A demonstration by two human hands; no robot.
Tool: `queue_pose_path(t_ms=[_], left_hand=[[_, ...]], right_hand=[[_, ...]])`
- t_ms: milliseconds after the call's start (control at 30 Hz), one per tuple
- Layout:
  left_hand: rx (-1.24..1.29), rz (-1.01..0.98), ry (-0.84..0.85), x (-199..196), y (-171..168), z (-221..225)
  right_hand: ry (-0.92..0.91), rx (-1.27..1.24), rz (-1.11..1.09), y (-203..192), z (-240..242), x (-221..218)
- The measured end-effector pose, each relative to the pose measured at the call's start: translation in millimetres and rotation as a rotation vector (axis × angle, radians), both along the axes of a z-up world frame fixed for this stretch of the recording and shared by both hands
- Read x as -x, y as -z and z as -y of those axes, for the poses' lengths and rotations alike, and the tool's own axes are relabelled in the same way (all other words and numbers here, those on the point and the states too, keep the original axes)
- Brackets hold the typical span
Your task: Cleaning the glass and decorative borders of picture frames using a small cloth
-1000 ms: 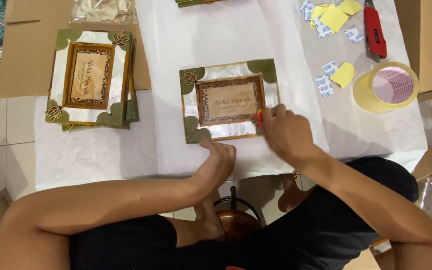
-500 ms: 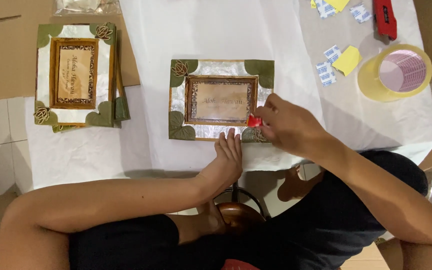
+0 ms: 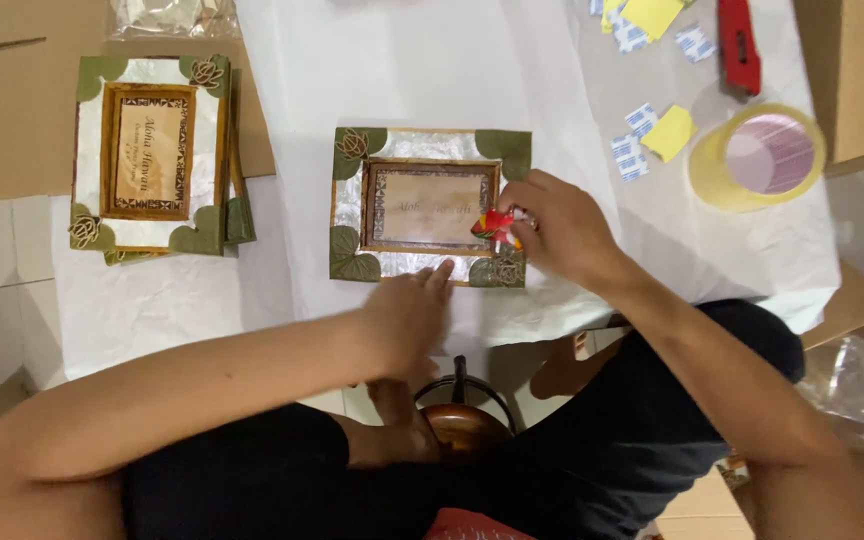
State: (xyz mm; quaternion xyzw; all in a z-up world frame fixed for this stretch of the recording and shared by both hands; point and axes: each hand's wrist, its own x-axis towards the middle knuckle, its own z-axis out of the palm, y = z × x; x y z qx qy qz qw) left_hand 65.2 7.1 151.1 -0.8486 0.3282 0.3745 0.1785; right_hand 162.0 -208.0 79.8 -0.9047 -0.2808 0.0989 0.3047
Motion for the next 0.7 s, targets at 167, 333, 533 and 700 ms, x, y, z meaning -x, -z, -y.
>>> queue_pose_path(t_ms=[167, 333, 533, 700], left_hand=[[0.066, -0.015, -0.074, 19, -46, -10], [0.514, 0.111, -0.024, 93, -30, -17], [0.577, 0.146, -0.454, 87, 1, 11], [0.580, 0.377, -0.689, 74, 56, 38]], right_hand=[[0.107, -0.088, -0.005, 17, -2, 4], [0.200, -0.210, 0.258, 17, -13, 33], [0.340, -0.057, 0.636, 20, -37, 65], [0.402, 0.019, 0.438, 2, -44, 88]])
